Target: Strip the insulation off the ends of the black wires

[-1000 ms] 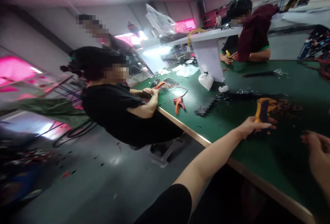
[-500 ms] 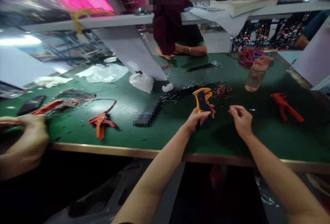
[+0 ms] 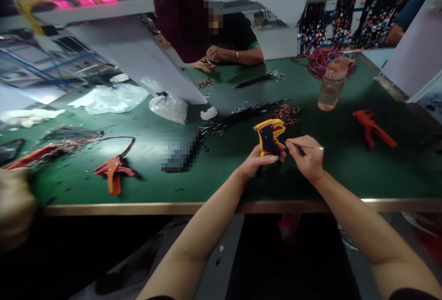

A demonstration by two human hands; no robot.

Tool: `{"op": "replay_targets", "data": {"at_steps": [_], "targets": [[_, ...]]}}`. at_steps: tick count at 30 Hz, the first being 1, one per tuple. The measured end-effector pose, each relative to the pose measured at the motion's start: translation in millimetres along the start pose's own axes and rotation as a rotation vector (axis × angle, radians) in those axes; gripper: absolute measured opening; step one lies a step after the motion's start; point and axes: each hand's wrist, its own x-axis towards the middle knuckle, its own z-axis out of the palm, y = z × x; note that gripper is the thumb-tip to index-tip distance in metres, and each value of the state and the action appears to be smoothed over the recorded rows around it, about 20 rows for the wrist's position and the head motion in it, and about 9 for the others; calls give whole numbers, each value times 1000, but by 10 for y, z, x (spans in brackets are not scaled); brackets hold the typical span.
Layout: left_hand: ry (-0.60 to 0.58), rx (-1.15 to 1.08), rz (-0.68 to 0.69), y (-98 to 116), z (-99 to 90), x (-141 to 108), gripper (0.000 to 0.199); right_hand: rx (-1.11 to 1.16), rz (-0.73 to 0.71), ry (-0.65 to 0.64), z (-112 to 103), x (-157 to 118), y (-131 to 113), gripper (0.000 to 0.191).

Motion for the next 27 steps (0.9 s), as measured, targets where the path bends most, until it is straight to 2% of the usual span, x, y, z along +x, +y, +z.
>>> {"op": "replay_targets", "data": {"at_steps": [7,13,18,27], "targets": [[-15,90,42,25,-5,14,37,-56,-168,-6,43,-23,3,7],[-14,96,33,-5,-7,22,35,-163,-126,-6,45,-27,-3,14],[-24,141,37,14,-2,18,31,-151,-189,-1,52,-25,-8,11],[20,178,97,-9,0,36,33,-186,-180,-22,59,-28,-1,15]]}}
